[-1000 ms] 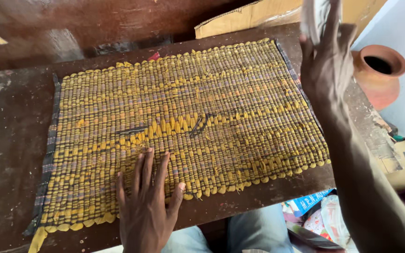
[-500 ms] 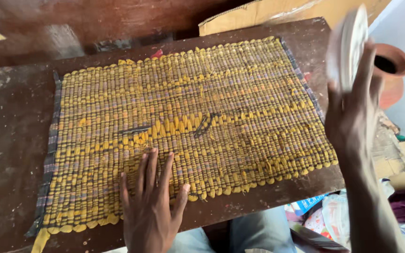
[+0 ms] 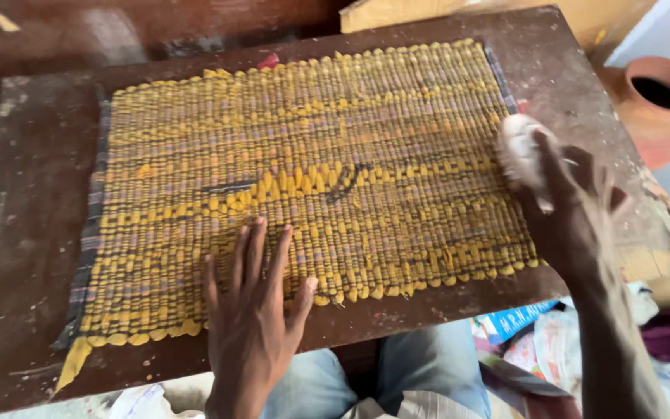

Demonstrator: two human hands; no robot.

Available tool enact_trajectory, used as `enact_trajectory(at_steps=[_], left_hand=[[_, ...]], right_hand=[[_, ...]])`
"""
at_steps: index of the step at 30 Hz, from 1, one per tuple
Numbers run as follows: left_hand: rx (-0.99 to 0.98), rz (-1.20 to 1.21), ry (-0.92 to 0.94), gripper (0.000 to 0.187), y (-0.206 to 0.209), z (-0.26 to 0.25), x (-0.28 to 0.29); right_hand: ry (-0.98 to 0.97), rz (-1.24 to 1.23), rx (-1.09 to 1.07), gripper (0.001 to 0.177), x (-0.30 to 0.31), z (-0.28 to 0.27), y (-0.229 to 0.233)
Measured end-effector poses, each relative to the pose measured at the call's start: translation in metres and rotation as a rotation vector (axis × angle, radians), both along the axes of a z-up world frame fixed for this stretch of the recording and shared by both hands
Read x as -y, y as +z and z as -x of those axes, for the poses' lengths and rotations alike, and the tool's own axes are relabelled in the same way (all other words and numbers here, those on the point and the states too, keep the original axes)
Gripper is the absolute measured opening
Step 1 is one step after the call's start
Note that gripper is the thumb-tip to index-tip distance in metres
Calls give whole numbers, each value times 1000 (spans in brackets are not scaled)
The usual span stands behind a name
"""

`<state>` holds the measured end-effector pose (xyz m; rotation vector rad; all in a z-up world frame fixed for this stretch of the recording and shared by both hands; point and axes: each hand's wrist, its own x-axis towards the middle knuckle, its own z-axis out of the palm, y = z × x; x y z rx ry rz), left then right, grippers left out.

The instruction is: The person scrubs a yellow woven mat on a wooden table using a white brush. They hold the mat with one hand and scrub with the other, occasionally flipping the mat over to clean the other side.

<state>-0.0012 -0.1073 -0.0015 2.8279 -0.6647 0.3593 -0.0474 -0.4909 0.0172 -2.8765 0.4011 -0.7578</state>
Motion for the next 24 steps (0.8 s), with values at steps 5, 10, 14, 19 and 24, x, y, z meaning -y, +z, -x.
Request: enact_trajectory(at_steps=[5, 10, 14, 19, 24], left_hand=[[-1, -7, -1, 69, 0, 0, 2], [-13, -12, 2, 69, -1, -2, 3], [-29, 1, 4, 68, -2, 1, 1], [-7, -20, -5, 68, -7, -3, 1], [-21, -16, -5, 68, -9, -4, 0]], right_hand=[[101, -179, 354, 64, -29, 27, 9], [101, -95, -114, 61, -80, 22, 4], [130, -105, -68, 72, -102, 24, 23], [230, -117, -18, 63, -103, 22, 23], [336, 70, 128, 46, -58, 23, 14]])
